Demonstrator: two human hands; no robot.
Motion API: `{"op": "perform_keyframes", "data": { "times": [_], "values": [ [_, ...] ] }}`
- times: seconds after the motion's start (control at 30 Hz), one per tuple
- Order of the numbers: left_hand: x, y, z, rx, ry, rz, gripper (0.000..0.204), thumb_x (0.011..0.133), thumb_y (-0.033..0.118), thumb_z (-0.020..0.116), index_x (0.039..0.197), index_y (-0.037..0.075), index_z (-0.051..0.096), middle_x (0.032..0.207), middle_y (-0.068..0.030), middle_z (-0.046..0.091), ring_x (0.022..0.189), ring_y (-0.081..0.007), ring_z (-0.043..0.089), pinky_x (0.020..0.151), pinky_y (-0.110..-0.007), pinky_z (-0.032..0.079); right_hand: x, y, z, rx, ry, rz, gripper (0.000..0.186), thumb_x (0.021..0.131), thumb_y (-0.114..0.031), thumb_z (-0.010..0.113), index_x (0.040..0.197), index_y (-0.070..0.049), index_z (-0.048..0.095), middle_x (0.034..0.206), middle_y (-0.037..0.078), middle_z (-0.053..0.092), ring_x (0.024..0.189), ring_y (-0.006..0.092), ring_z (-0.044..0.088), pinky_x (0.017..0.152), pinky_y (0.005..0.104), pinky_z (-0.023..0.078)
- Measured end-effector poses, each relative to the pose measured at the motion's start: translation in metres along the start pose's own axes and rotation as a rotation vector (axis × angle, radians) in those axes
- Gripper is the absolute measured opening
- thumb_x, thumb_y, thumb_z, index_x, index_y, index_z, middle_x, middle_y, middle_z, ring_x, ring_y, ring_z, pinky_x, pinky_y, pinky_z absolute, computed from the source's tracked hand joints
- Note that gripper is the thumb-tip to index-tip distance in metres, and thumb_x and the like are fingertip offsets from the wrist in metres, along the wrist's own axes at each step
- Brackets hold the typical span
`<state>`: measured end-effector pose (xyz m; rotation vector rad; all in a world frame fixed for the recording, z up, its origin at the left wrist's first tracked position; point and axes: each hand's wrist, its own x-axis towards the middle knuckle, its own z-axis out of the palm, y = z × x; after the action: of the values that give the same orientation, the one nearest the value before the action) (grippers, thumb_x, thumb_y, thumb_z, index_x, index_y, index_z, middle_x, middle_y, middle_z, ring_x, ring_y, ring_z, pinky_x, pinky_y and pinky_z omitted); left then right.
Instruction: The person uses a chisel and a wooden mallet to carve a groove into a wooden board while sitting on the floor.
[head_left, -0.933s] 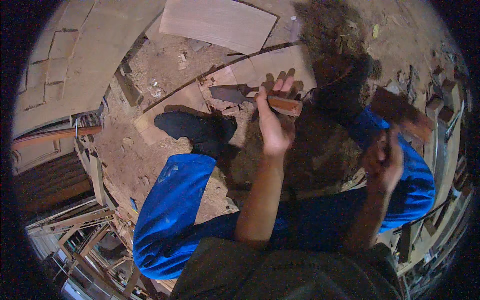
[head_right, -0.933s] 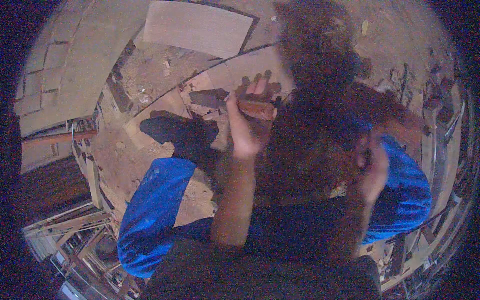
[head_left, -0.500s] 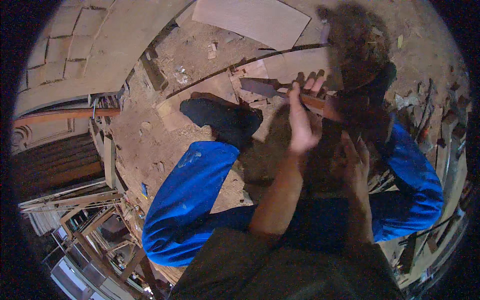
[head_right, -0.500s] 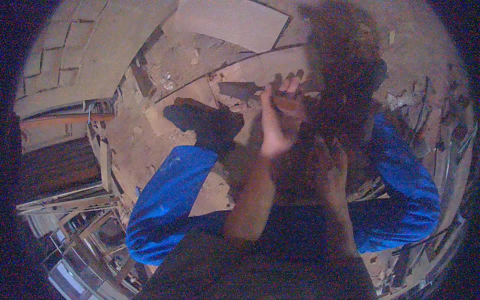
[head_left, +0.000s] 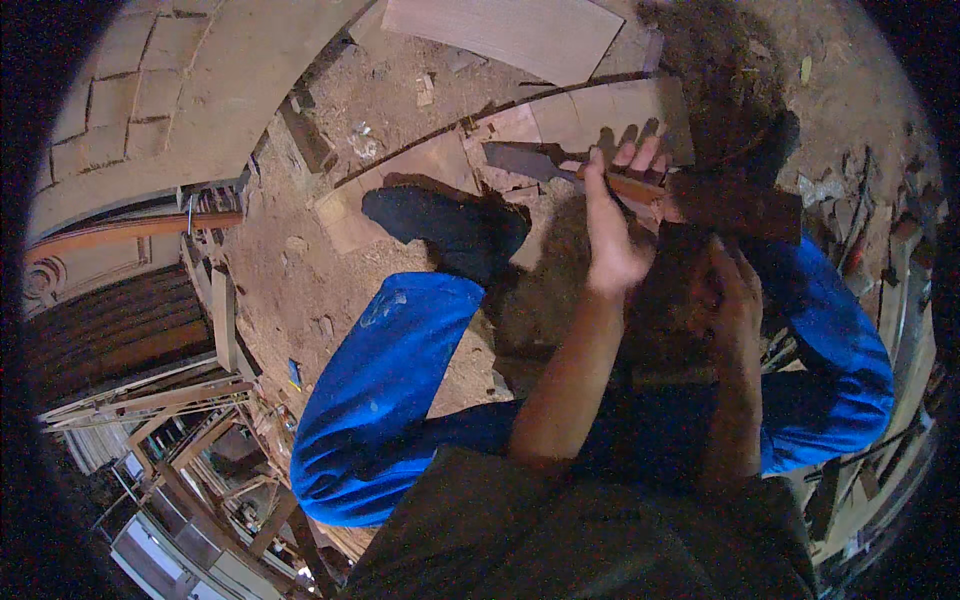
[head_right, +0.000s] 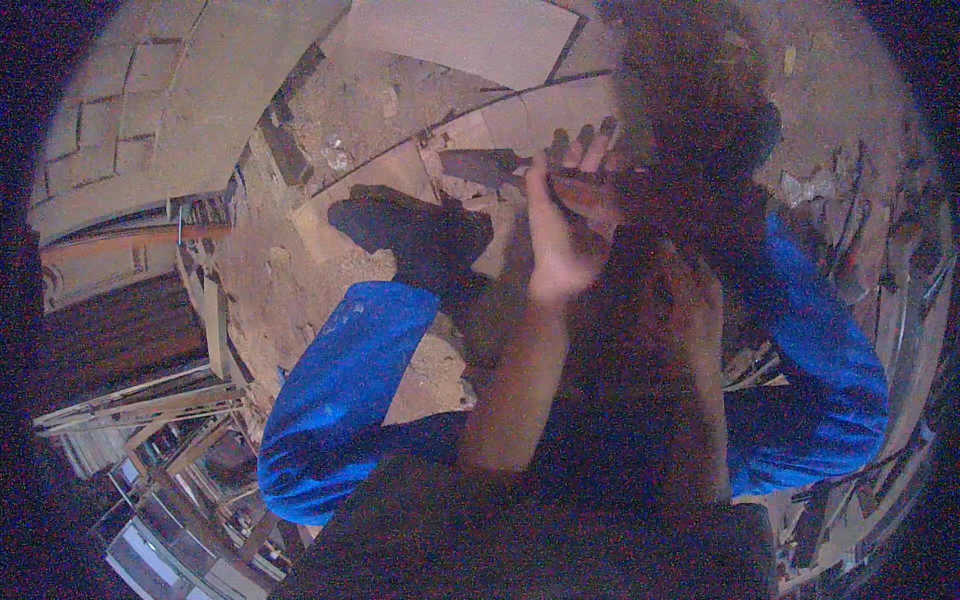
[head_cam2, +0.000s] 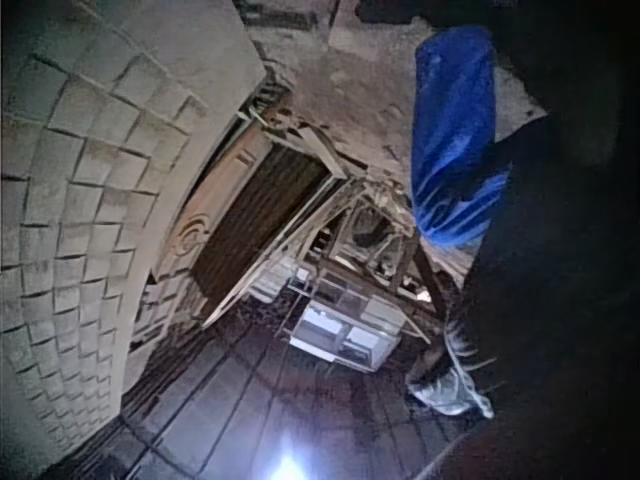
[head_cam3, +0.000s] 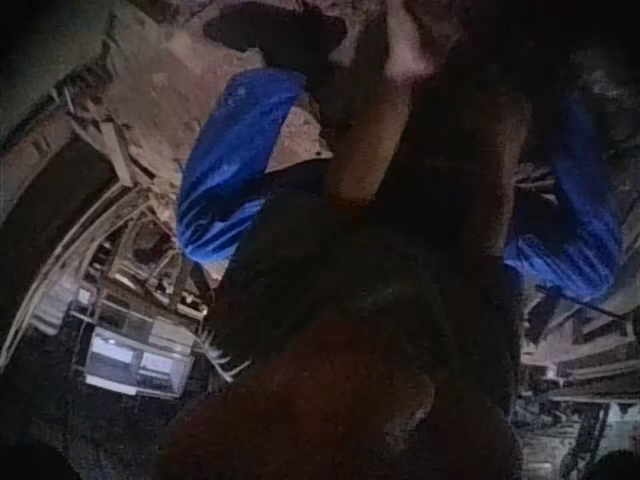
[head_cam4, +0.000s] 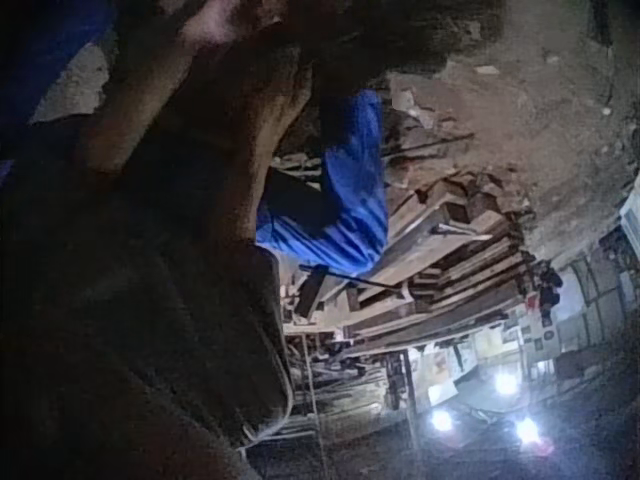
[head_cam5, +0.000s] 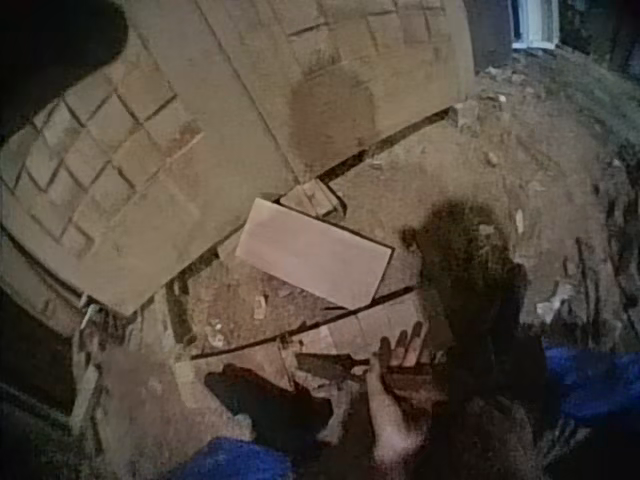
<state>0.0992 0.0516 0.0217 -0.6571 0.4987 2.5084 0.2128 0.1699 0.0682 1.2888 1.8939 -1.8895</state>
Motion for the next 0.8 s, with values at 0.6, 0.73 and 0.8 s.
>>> {"op": "perform_keyframes", "data": {
  "times": [0.6, 0.73, 0.8],
  "values": [
    [0.017, 0.011, -0.023, -0.298, 0.144, 0.129, 0.025, 0.091, 0.029, 0.059, 0.072, 0.018, 0.046, 0.058, 0.0067, 0.039, 0.055, -0.0095, 0.043, 0.061, -0.031, 0.044, -0.004, 0.027, -0.011, 0.989, -0.372, -0.074, 0.024, 0.095, -0.032, 0.051, 0.102, -0.01, 0.057, 0.076, 0.003, 0.055, 0.05, 0.0126, 0.048, 0.042, 0.0282, 0.04],
    [0.012, 0.013, -0.024, -0.445, 0.033, -0.063, 0.029, 0.092, 0.032, 0.052, 0.065, 0.02, 0.05, 0.058, 0.0054, 0.047, 0.057, -0.0118, 0.046, 0.06, -0.03, 0.045, -0.018, 0.005, -0.009, 0.748, -0.1, 0.075, 0.017, 0.095, -0.03, 0.053, 0.093, -0.013, 0.056, 0.069, 0.001, 0.052, 0.049, 0.0121, 0.046, 0.043, 0.0283, 0.04],
    [0.016, 0.011, -0.026, -0.338, 0.077, -0.007, 0.031, 0.092, 0.033, 0.052, 0.064, 0.02, 0.049, 0.057, 0.0051, 0.047, 0.058, -0.0127, 0.047, 0.059, -0.03, 0.045, -0.027, -0.008, 0.001, 0.628, -0.071, 0.134, 0.017, 0.094, -0.03, 0.055, 0.093, -0.013, 0.056, 0.069, 0.001, 0.053, 0.05, 0.013, 0.046, 0.044, 0.029, 0.041]
  ]
}}
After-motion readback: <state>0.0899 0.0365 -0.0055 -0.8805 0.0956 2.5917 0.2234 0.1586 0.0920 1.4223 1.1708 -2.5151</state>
